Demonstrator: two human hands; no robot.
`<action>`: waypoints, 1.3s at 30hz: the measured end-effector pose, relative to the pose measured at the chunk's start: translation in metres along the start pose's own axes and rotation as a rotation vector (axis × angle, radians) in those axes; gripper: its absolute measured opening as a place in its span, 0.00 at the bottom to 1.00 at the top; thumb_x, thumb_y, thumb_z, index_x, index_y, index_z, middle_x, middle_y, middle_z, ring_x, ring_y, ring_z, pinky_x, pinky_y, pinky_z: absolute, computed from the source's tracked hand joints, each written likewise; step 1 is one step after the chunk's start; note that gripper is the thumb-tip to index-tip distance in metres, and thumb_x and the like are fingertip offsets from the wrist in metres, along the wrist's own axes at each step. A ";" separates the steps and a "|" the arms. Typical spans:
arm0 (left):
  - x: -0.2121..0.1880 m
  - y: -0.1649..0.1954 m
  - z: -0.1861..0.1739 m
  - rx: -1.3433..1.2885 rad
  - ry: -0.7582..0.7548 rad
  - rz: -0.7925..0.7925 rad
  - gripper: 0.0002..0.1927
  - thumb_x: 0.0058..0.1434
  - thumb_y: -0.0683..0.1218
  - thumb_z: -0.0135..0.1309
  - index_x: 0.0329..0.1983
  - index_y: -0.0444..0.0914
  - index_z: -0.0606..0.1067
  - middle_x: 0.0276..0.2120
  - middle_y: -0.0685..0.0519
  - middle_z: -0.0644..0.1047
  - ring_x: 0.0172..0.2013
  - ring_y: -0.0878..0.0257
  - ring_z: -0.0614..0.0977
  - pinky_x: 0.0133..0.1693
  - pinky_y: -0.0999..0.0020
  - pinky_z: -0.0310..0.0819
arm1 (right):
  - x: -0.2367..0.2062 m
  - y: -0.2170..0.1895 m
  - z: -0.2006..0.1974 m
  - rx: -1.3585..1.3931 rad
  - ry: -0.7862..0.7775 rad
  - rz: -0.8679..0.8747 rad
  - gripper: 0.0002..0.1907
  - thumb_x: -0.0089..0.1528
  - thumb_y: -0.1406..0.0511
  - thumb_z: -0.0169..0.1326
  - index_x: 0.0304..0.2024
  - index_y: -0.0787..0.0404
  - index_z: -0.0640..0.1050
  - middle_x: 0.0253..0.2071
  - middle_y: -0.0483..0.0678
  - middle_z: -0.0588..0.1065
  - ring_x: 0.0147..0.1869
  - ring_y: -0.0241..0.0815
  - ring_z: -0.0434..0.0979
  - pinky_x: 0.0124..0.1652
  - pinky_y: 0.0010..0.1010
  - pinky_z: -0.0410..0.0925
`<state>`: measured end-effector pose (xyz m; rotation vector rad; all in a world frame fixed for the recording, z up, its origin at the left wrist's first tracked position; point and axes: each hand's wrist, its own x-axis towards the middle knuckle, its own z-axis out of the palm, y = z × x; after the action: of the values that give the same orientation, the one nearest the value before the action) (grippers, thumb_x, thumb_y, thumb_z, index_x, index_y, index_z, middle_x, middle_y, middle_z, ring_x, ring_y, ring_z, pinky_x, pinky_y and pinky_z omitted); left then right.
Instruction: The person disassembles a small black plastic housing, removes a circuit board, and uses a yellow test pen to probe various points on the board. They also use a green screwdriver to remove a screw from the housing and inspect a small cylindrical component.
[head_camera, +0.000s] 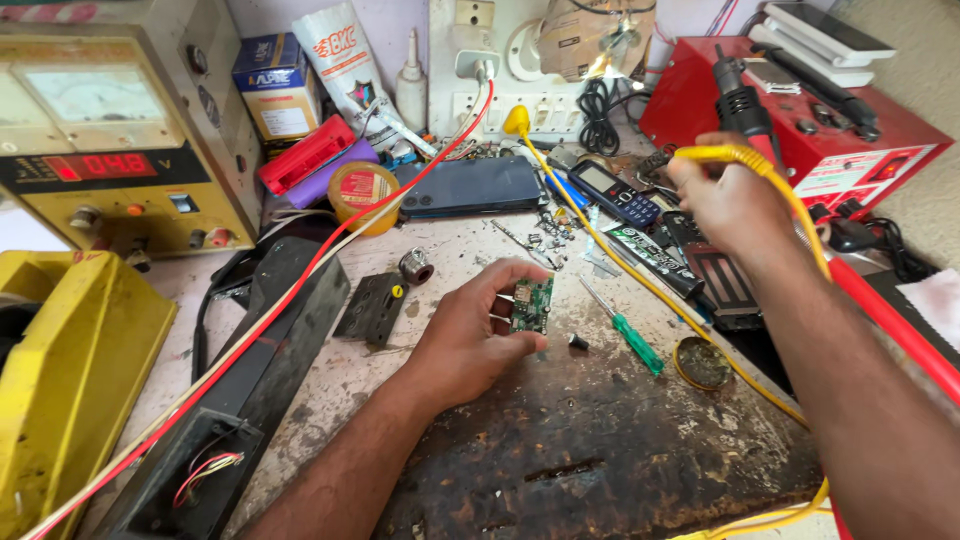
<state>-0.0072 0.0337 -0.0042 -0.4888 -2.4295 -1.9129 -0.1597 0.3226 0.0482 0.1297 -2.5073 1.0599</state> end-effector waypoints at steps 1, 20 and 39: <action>0.000 -0.002 -0.001 -0.009 0.005 0.040 0.33 0.51 0.38 0.66 0.61 0.45 0.71 0.41 0.57 0.78 0.36 0.69 0.79 0.38 0.72 0.77 | -0.010 -0.003 0.006 0.155 -0.006 0.032 0.27 0.66 0.63 0.61 0.62 0.67 0.68 0.44 0.49 0.79 0.37 0.38 0.81 0.37 0.31 0.73; -0.003 -0.009 -0.005 -0.023 0.101 0.207 0.33 0.56 0.41 0.63 0.66 0.42 0.69 0.51 0.53 0.78 0.43 0.65 0.80 0.43 0.69 0.81 | -0.136 -0.042 0.052 0.861 -0.289 0.289 0.11 0.63 0.70 0.58 0.47 0.69 0.80 0.35 0.51 0.80 0.33 0.39 0.82 0.37 0.30 0.77; -0.002 -0.006 0.010 0.576 0.443 0.472 0.15 0.59 0.45 0.60 0.47 0.32 0.79 0.39 0.43 0.82 0.39 0.47 0.85 0.42 0.56 0.79 | -0.141 -0.044 0.064 0.923 -0.215 0.202 0.08 0.64 0.72 0.57 0.46 0.69 0.77 0.35 0.51 0.79 0.37 0.42 0.84 0.40 0.34 0.79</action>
<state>-0.0045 0.0416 -0.0131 -0.4818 -2.1661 -0.9565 -0.0424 0.2366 -0.0202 0.2605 -2.0124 2.3126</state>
